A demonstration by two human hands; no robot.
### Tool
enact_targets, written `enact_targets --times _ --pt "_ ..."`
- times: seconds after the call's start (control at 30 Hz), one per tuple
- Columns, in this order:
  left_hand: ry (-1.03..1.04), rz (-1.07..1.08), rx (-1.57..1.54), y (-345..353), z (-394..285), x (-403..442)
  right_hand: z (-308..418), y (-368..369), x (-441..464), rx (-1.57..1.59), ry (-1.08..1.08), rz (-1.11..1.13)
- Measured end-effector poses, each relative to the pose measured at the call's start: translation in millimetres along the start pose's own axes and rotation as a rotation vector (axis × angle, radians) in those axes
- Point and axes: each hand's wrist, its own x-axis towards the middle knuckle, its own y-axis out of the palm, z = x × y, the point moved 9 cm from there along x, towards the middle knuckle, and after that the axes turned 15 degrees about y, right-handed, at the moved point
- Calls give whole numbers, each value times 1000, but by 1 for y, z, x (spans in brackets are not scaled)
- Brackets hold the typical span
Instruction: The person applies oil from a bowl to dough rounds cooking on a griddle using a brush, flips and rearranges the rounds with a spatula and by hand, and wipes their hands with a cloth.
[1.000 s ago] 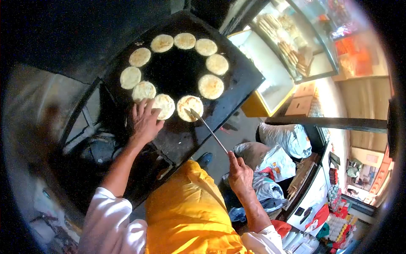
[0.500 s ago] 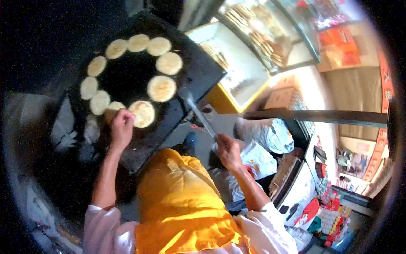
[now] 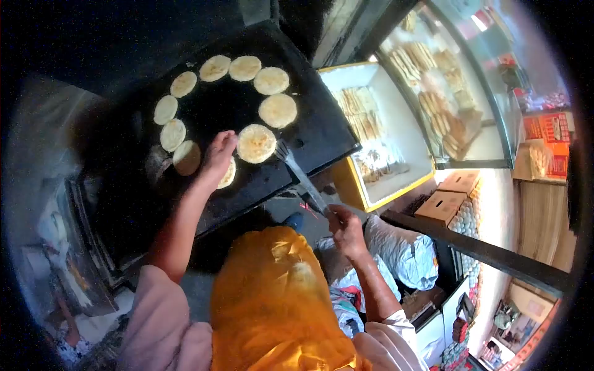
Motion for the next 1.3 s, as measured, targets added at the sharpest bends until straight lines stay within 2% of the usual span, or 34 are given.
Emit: enact_targets --times 0.03,0.1,0.13,0.17,0.23,0.3,0.37,0.43,0.47,0.5,0.57,0.6,0.67,0.73,0.77,0.83,0.97,1.03,1.1,1.17,1.2,1.23,1.3 --pt "1 -1 -2 6 -6 5 1 2 4 -2 -1 0" --pt "-46 -35 210 7 -10 13 -11 26 13 281 202 178" --pt "-52 -6 221 8 -10 17 6 28 3 400 319 254" --pt "-49 -1 220 5 -12 20 14 25 -2 401 321 248" --pt "-169 79 -75 12 -25 14 27 25 -18 356 299 296" --pt "-235 119 -397 9 -9 18 35 25 -24 345 283 265" --pt "-51 75 -89 -14 -19 30 23 25 -19 361 270 188" --pt "-39 -13 9 -40 -31 34 19 14 -15 320 249 117" --pt "-59 -60 -132 -48 -15 44 15 5 -11 339 264 79" --pt "-61 -56 -130 -54 -8 48 11 -2 -9 358 283 41" --pt "19 -33 71 -63 -3 58 3 -13 -1 427 327 -9" --pt "124 -61 210 -68 -10 60 9 -23 4 339 280 -53" --pt "119 -12 306 -73 14 66 22 -32 9 249 217 -101" --pt "91 54 451 -66 20 66 27 -34 10 228 219 -97" --pt "34 110 436 -61 29 60 29 -34 12 205 217 -96" --pt "134 103 303 -44 16 56 22 -29 14 192 197 -96" --pt "110 148 233 -15 -16 51 19 -30 16 182 237 -90" --pt "270 74 264 -13 -26 64 27 -34 18 135 259 -75" --pt "251 65 180 -8 -24 82 38 -43 21 96 221 -148" --pt "146 204 81 17 -29 97 35 -39 37 21 161 -155" --pt "146 208 100 28 -37 103 31 -35 47 -54 103 -162" --pt "145 209 99 39 -38 111 32 -26 58 19 66 -167" --pt "99 132 151 51 -34 124 31 -11 65 221 171 -24"
